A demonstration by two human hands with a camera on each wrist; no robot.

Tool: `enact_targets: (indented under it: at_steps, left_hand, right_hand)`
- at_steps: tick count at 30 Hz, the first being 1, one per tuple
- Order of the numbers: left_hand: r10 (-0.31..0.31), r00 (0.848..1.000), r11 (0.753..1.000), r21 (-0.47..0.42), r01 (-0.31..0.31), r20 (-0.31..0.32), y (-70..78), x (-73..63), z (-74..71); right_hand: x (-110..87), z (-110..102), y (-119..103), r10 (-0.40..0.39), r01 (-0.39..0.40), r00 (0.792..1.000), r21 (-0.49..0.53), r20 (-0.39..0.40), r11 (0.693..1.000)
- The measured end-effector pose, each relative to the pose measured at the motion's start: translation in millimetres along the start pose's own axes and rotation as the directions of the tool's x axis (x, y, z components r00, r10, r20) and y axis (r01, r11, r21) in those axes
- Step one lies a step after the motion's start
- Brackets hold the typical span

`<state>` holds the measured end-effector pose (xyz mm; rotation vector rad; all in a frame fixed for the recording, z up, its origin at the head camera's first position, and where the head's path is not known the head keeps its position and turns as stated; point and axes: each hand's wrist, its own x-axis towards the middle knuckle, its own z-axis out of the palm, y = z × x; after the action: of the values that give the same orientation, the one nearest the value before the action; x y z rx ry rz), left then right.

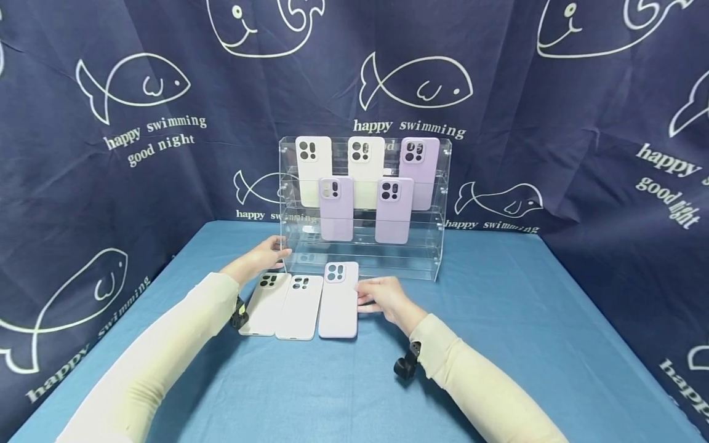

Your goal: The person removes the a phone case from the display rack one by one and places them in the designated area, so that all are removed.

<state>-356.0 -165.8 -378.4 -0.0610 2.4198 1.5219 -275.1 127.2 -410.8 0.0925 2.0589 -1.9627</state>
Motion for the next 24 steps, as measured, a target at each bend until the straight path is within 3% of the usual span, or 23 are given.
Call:
enact_targets:
  at_steps: [9, 24]
  left_hand:
    - [-0.007, 1.0, 1.0, -0.007, 0.007, -0.006, 1.0, -0.3, 1.4]
    - [-0.015, 1.0, 1.0, -0.002, 0.015, 0.001, 1.1, -2.1, 0.1]
  right_hand:
    - [1.0, 7.2, 4.8, 0.051, -0.053, 0.998, -0.028, -0.048, 0.998]
    - [0.3, 16.8, 5.4, 0.071, -0.078, 0.996, -0.118, -0.059, 0.99]
